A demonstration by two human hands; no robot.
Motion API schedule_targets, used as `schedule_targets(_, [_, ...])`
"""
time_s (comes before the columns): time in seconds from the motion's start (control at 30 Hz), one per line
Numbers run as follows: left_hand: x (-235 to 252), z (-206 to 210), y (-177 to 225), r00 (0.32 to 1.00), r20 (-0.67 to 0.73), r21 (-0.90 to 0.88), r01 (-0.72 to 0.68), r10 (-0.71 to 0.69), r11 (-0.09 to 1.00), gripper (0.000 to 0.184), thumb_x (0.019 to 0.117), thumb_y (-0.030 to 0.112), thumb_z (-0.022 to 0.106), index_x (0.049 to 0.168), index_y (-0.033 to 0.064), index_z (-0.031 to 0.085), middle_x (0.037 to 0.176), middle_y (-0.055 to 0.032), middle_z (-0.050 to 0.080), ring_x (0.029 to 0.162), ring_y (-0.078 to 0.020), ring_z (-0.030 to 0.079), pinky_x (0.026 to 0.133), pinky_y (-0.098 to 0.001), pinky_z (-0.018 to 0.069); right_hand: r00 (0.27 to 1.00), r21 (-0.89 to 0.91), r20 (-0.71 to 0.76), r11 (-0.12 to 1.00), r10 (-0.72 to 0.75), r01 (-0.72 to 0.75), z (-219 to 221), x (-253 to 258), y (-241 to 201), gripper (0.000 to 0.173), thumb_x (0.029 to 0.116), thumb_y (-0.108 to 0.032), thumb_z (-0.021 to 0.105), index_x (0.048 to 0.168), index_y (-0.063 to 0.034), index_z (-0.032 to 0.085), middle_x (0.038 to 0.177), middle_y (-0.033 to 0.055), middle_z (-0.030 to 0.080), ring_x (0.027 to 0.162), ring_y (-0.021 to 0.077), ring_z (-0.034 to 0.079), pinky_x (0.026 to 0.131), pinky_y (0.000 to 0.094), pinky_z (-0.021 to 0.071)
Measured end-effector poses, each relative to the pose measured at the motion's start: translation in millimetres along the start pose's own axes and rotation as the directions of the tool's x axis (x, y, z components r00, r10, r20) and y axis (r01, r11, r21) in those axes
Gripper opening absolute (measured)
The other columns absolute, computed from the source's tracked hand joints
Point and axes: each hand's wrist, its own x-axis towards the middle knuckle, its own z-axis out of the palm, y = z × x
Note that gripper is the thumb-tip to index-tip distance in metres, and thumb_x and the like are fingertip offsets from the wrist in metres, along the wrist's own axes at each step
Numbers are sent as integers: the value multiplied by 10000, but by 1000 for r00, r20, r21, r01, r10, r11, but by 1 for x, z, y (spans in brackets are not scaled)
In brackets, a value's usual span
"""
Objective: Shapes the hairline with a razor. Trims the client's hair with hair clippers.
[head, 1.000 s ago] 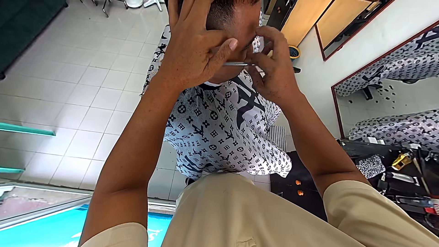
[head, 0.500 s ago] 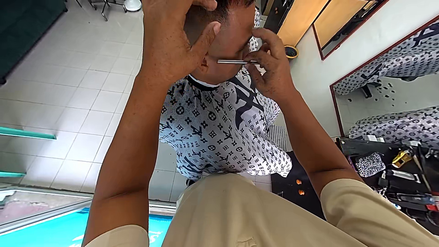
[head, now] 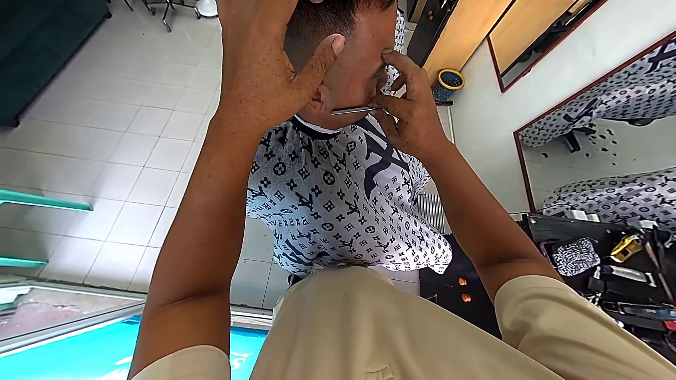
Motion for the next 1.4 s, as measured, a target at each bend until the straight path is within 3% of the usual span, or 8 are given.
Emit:
schedule_targets(0.13, [0,0,0,1000,-1,10,-4,4,1000,545,980,520,621,1225,38,693,1194,-138,698,1238,-288,585,1100,-559,356,1000,-17,-18,1000,23,-23,1,-2,2,216,1027,-147,564,1050,-13,732,1475,269,501,1130,361,591,968,432,462])
schedule_targets(0.3, [-1,1,-1,1000,5,16,-6,6,1000,556,982,524,615,1232,33,692,1200,-144,696,1244,-300,583,1106,-573,354,1000,-2,-5,1000,5,-5,9,-7,2,217,1020,-161,590,1027,-23,756,1509,305,446,1176,396,567,970,453,460])
schedule_targets(0.93, [-2,2,0,1000,11,26,-6,5,1000,570,984,534,607,1219,22,696,1182,-156,700,1221,-316,596,1091,-590,360,1000,-6,-12,1000,3,-3,8,-9,0,207,1014,-147,595,1010,-12,751,1506,308,449,1126,384,585,942,439,466])
schedule_targets(1.2, [-5,2,-1,1000,-26,18,-3,4,1000,525,992,501,611,1202,29,708,1174,-151,706,1212,-307,599,1087,-567,367,995,41,-79,997,62,-59,3,-9,-1,205,1022,-152,583,1043,-6,726,1468,280,507,1178,338,594,1017,416,441])
schedule_targets(1.4, [-3,3,-3,996,-82,8,-20,20,1000,479,995,467,628,1173,31,712,1139,-141,709,1187,-286,605,1063,-536,396,994,25,-92,998,59,-57,13,-13,1,203,1017,-152,590,1052,-18,739,1477,262,510,1087,327,610,949,424,454])
